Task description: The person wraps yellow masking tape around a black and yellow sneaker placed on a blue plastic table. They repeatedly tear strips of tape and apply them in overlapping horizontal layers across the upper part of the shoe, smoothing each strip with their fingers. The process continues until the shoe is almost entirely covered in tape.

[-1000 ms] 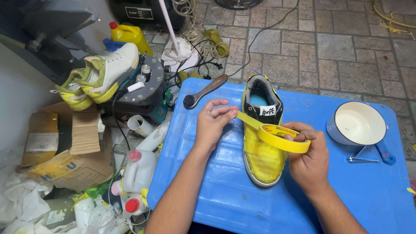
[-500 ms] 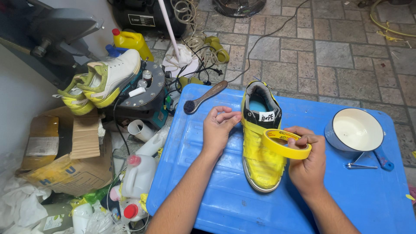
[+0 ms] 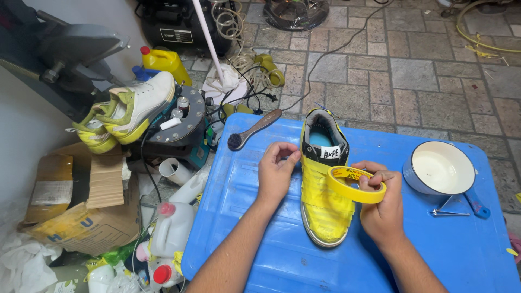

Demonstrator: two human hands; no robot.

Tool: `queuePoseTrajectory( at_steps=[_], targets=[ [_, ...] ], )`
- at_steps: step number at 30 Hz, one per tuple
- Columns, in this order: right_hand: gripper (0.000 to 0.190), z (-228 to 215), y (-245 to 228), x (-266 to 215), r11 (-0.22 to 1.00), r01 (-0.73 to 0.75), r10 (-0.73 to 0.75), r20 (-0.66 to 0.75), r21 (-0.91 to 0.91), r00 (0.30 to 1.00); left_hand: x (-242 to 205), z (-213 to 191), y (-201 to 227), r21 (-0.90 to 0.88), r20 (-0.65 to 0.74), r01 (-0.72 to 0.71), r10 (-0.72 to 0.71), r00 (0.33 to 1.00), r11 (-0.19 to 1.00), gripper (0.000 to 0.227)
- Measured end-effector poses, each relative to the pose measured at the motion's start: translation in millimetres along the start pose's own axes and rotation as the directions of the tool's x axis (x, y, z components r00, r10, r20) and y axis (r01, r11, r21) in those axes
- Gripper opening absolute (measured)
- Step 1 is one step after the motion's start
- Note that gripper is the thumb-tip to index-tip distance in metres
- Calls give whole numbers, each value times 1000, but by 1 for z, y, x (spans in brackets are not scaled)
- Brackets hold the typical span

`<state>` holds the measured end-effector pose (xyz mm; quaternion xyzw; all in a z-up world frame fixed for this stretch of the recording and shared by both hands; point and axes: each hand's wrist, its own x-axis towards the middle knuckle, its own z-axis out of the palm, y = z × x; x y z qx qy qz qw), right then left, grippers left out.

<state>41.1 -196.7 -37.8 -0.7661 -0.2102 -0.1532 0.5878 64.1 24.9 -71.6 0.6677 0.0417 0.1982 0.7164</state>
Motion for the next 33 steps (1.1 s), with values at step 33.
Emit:
queuePoseTrajectory(
  at_steps=[33],
  targets=[
    [19, -4, 2, 3, 996, -81, 79, -60, -42, 995, 84, 23, 93, 610, 770, -447, -358, 528, 654, 87]
  ],
)
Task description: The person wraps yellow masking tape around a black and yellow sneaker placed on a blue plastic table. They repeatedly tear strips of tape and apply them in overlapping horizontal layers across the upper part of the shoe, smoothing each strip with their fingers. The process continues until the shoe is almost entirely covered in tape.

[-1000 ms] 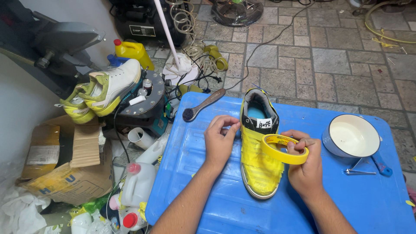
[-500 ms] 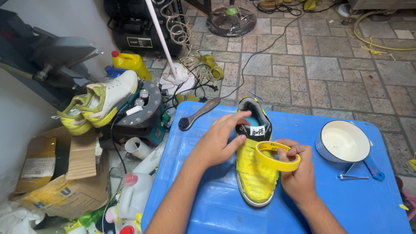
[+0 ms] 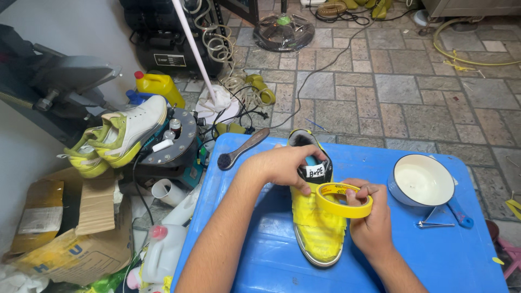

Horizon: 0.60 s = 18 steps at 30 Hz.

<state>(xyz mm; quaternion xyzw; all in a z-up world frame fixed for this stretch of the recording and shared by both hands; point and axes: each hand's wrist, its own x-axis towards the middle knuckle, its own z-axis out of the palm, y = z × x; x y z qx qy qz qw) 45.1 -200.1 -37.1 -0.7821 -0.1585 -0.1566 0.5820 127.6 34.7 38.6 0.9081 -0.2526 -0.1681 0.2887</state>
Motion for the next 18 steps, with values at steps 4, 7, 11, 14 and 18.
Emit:
queuePoseTrajectory(
  at_steps=[4, 7, 11, 14, 18],
  targets=[
    [18, -3, 4, 0, 999, -8, 8, -11, 32, 1000, 0, 2, -5, -63, 14, 34, -33, 999, 997, 77],
    [18, -7, 7, 3, 998, -59, 59, -33, 22, 998, 2, 3, -5, 45, 109, 14, -19, 994, 999, 52],
    [18, -12, 10, 6, 995, -98, 98, -51, -4, 994, 0, 4, -5, -13, 97, 10, -8, 995, 1000, 44],
    [18, -13, 12, 7, 987, -143, 147, -53, 70, 988, 0, 5, -1, 23, 74, -8, 7, 997, 1000, 40],
    [17, -12, 11, 7, 981, -150, 158, -59, 120, 986, 5, 10, 9, 100, 45, 79, -84, 995, 992, 40]
  ],
)
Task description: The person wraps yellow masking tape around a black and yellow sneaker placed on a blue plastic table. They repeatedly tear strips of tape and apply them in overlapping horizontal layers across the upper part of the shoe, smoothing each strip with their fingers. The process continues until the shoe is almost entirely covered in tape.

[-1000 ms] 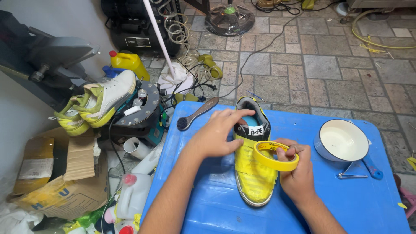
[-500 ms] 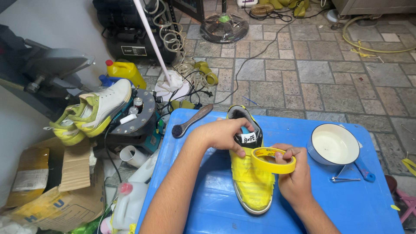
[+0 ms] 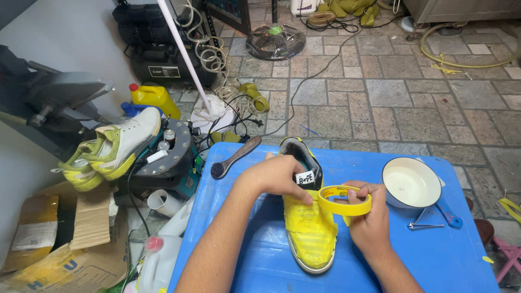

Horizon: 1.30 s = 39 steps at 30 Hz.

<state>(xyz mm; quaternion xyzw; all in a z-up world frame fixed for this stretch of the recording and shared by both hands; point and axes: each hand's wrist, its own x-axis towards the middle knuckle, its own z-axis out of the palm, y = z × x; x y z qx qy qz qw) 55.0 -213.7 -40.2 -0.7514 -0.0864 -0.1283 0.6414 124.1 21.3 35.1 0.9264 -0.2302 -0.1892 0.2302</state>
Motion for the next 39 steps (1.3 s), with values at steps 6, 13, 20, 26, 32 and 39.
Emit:
queuePoseTrajectory(
  at_steps=[6, 13, 20, 26, 32, 39],
  targets=[
    [16, -2, -3, -3, 987, 85, -92, -42, -136, 995, -1, 0, 3, -46, -45, -68, 66, 997, 997, 36],
    [18, -2, -1, -4, 979, 26, -44, -84, -201, 996, -4, -3, 15, 73, -98, -60, 67, 993, 996, 39],
    [17, -6, 2, -3, 981, 32, -43, -54, -192, 998, 8, 5, 32, 161, -139, 85, -63, 988, 983, 51],
    [14, -7, 4, -3, 959, 1, -18, -57, -284, 998, 6, 3, 18, 132, -98, 16, -3, 995, 991, 49],
    [17, -11, 12, -4, 942, 44, -59, -33, -333, 998, 4, 3, 17, 153, -59, 14, -5, 998, 988, 47],
    [23, -14, 15, -4, 901, -14, -13, -60, -434, 998, 4, 7, 28, 180, -63, 73, -63, 996, 981, 47]
  ],
)
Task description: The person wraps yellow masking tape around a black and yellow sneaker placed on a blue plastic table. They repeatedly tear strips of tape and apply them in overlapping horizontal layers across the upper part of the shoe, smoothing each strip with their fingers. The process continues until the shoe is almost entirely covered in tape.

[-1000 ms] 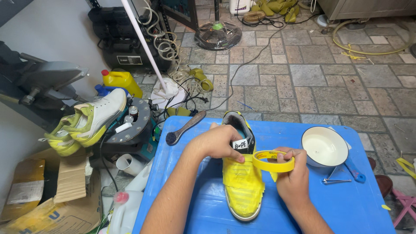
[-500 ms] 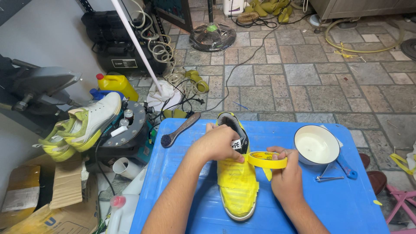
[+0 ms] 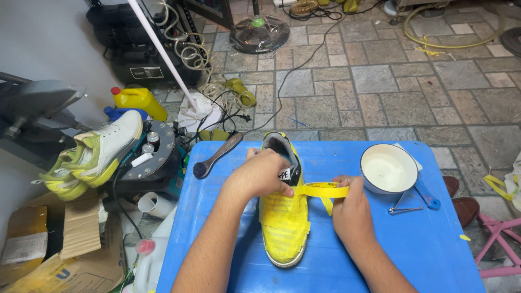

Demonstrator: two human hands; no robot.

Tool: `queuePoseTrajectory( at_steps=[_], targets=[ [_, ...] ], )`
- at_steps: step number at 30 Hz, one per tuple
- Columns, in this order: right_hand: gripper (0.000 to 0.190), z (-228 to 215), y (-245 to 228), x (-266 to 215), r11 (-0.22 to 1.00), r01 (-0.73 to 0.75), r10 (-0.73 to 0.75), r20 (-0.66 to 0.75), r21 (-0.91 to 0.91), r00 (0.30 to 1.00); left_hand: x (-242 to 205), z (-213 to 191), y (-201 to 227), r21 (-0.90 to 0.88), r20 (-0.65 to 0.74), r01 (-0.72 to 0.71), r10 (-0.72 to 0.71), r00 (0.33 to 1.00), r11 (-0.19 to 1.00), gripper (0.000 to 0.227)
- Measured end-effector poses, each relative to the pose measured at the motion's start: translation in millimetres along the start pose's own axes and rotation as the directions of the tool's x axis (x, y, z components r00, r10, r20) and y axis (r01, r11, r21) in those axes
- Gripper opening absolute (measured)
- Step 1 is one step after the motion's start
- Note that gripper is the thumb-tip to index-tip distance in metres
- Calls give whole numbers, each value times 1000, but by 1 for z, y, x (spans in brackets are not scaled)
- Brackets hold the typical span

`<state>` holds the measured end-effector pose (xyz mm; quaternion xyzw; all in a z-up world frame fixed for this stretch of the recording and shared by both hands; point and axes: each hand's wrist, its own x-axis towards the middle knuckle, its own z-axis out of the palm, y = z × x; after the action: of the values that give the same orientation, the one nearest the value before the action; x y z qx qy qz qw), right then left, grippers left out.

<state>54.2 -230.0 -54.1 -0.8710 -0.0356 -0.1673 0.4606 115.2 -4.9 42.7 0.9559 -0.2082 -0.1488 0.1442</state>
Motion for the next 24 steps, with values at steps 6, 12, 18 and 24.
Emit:
queuePoseTrajectory(
  at_steps=[6, 12, 18, 24],
  targets=[
    [26, -2, 6, 2, 989, 62, -60, 14, -138, 998, 1, -1, 6, 38, 4, 23, -23, 1000, 999, 50],
    [28, 2, 8, 4, 985, 47, -46, 14, -165, 999, -10, -4, 30, -12, -44, 190, -190, 981, 982, 60],
    [27, 0, 8, 3, 980, 84, -85, 1, -182, 996, -8, 7, 62, 65, -281, 291, -262, 923, 955, 47],
    [29, 2, 7, 5, 970, 65, -63, 19, -234, 998, -3, 9, 65, 28, -238, 356, -340, 910, 934, 41]
  ],
)
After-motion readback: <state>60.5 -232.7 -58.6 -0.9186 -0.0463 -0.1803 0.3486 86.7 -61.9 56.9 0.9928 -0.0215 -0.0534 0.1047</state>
